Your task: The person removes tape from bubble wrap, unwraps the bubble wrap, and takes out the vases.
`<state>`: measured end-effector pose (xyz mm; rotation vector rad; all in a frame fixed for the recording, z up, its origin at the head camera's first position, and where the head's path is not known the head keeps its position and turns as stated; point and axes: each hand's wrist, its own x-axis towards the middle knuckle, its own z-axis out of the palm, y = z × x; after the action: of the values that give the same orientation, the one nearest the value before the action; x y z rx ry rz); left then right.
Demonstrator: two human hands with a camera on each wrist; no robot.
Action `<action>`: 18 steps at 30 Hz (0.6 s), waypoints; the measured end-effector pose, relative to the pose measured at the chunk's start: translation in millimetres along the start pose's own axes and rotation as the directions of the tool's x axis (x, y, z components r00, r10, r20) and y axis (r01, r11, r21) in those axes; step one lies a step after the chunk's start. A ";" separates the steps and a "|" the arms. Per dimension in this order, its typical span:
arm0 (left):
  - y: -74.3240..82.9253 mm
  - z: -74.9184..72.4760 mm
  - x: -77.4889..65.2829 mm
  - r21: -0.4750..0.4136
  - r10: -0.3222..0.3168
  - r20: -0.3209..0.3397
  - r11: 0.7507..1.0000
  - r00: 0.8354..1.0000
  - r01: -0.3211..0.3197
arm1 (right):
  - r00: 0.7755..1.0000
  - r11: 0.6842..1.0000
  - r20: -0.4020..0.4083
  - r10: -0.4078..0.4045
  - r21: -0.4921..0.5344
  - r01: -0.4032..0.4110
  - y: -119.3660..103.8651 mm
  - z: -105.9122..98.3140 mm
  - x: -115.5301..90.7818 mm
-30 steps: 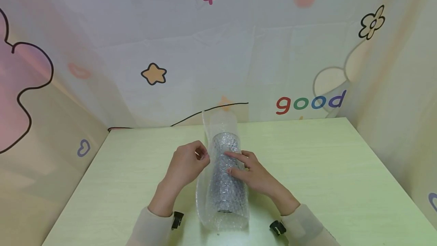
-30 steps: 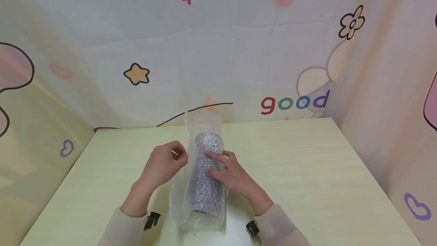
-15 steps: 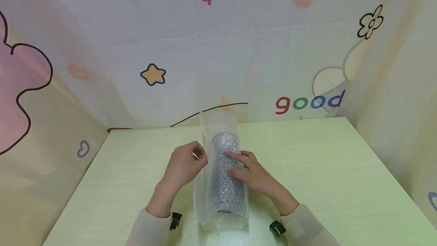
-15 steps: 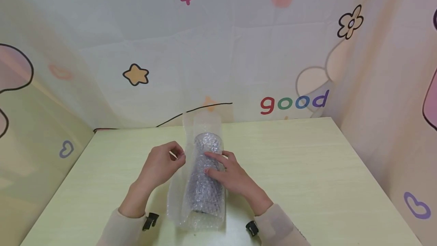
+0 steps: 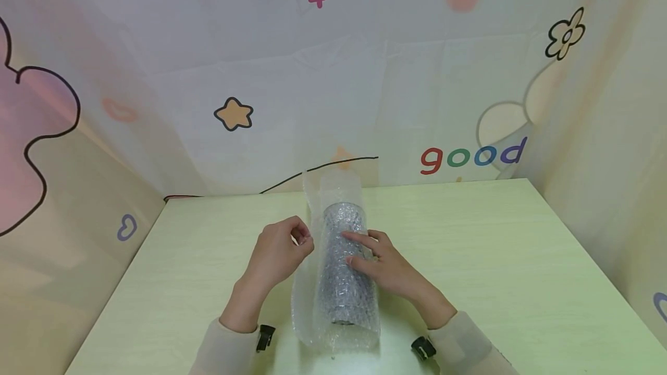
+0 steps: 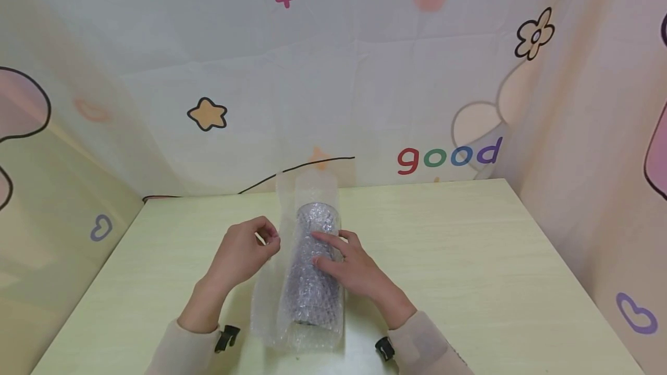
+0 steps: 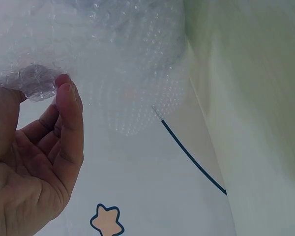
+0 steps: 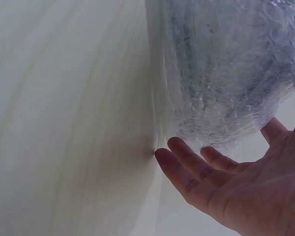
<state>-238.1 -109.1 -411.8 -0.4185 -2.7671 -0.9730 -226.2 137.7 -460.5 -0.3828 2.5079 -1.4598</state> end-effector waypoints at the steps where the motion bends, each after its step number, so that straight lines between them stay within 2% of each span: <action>1: -0.2 -0.2 0.0 -0.001 -0.001 0.001 1.000 1.000 0.001 | 1.000 1.000 0.000 0.000 0.002 0.000 0.1 -0.1 0.0; 18: -5.6 -1.9 -0.3 -0.003 -0.020 0.003 1.000 1.000 0.020 | 1.000 1.000 -0.001 0.014 0.001 -0.014 2.1 2.2 0.6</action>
<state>-239.5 -114.5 -413.6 -0.3941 -2.7783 -0.9815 -226.3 136.8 -463.5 -0.3644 2.5057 -1.4560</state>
